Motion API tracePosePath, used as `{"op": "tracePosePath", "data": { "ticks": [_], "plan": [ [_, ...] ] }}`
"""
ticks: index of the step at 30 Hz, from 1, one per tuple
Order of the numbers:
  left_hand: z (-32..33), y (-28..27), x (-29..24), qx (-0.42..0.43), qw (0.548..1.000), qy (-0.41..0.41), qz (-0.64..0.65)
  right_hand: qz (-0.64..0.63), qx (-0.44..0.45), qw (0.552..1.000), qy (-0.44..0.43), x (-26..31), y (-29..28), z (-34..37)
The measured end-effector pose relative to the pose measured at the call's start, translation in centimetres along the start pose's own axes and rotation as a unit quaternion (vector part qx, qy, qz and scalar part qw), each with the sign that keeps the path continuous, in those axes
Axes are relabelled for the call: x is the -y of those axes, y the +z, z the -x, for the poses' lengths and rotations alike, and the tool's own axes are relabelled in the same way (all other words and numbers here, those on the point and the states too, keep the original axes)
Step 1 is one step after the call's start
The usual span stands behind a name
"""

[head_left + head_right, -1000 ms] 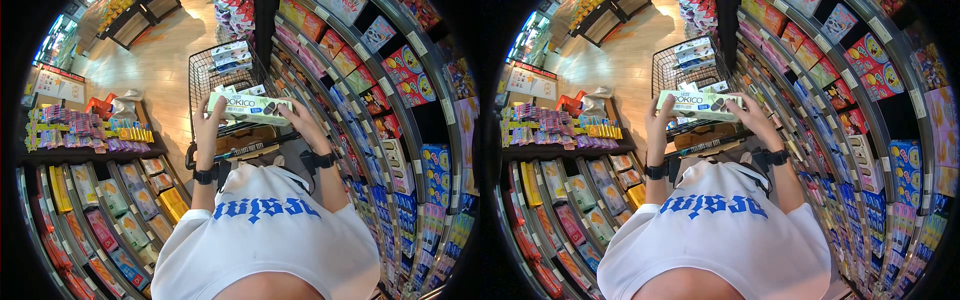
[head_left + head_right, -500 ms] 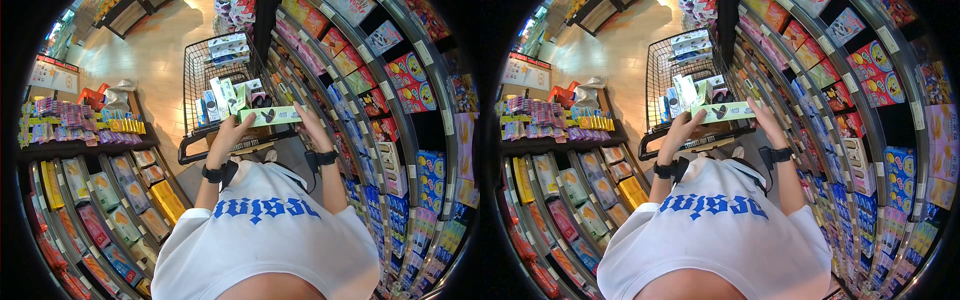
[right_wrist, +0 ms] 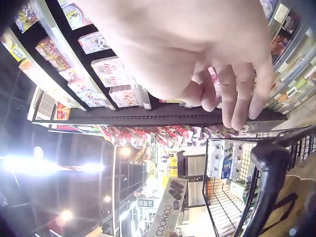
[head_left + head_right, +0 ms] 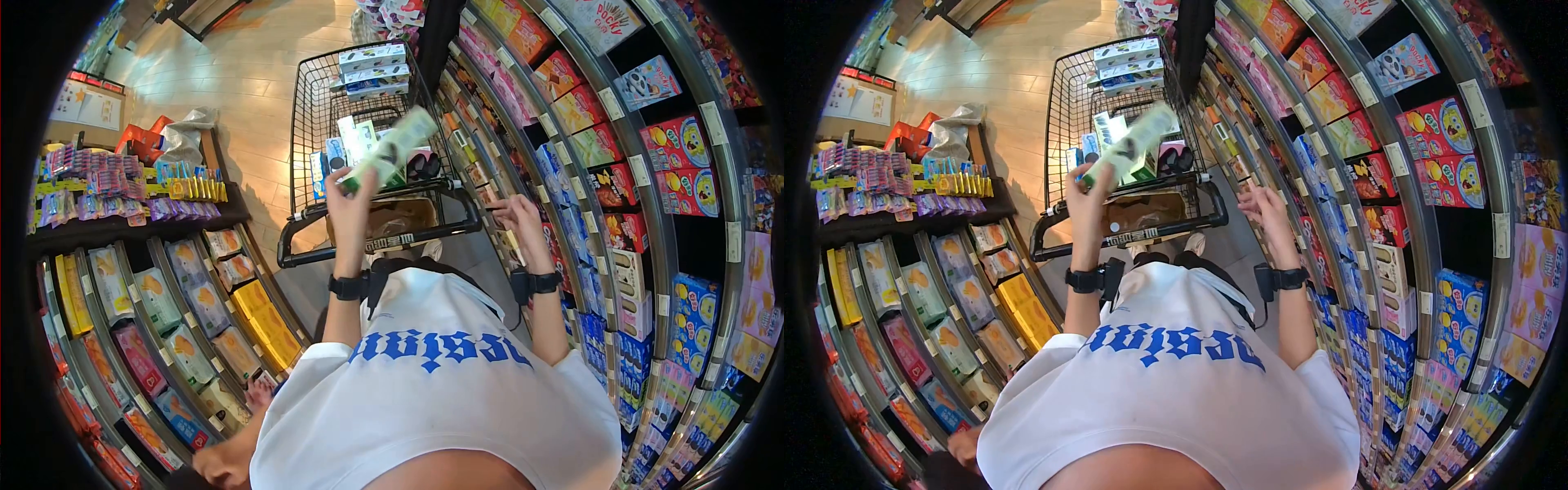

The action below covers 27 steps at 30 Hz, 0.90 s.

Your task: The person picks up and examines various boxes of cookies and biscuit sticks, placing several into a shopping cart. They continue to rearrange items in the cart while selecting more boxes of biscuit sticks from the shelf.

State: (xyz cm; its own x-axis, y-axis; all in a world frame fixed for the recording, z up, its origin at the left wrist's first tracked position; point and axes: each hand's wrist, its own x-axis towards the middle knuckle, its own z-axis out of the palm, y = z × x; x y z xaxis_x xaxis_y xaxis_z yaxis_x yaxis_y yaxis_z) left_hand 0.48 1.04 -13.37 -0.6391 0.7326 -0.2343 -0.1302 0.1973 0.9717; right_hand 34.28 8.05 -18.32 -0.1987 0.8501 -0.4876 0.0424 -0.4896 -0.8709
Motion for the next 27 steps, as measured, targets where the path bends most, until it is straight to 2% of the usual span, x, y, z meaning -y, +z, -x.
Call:
{"op": "tracePosePath", "data": {
  "ticks": [2,3,4,7,8,11,12,14,15,19,27],
  "plan": [
    [0.1,-0.1,-0.4,0.004,0.973,-0.081,0.217,0.007,-0.008,1.0,0.005,0.3,-0.7,0.3],
    [-0.7,-0.5,0.1,0.032,0.974,-0.101,0.199,0.039,-0.001,0.999,0.004,0.4,-1.0,0.4],
    [-1.3,-0.8,0.7,0.033,0.975,-0.099,0.196,0.072,0.007,0.997,0.002,0.7,-1.2,0.5],
    [-2.6,-1.6,2.4,0.031,0.978,-0.17,0.121,0.107,0.047,0.993,-0.016,1.4,-1.6,0.5],
    [-2.5,-1.4,2.7,0.03,0.979,-0.166,0.118,0.103,0.049,0.993,-0.018,1.6,-1.6,0.4],
    [-1.2,-0.3,2.0,0.012,0.994,-0.087,-0.064,0.041,0.047,0.998,0.001,1.5,-1.7,0.1],
    [-1.2,-0.3,2.3,0.009,0.994,-0.085,-0.066,0.038,0.05,0.998,0.005,1.1,-2.0,-0.2],
    [-1.9,-0.9,4.2,0.048,0.984,-0.082,-0.15,0.032,0.058,0.998,0.007,1.0,-2.5,-0.8],
    [-1.7,-0.3,4.1,0.045,0.986,-0.052,-0.152,0.025,0.079,0.997,-0.002,0.9,-2.6,-1.0],
    [0.5,1.0,2.9,0.004,0.986,-0.067,-0.155,0.016,0.134,0.991,-0.021,1.1,-1.9,-2.0],
    [-2.0,-2.4,3.1,0.016,0.971,-0.116,-0.206,0.037,0.19,0.98,-0.036,2.5,3.3,-4.1]
  ]
}}
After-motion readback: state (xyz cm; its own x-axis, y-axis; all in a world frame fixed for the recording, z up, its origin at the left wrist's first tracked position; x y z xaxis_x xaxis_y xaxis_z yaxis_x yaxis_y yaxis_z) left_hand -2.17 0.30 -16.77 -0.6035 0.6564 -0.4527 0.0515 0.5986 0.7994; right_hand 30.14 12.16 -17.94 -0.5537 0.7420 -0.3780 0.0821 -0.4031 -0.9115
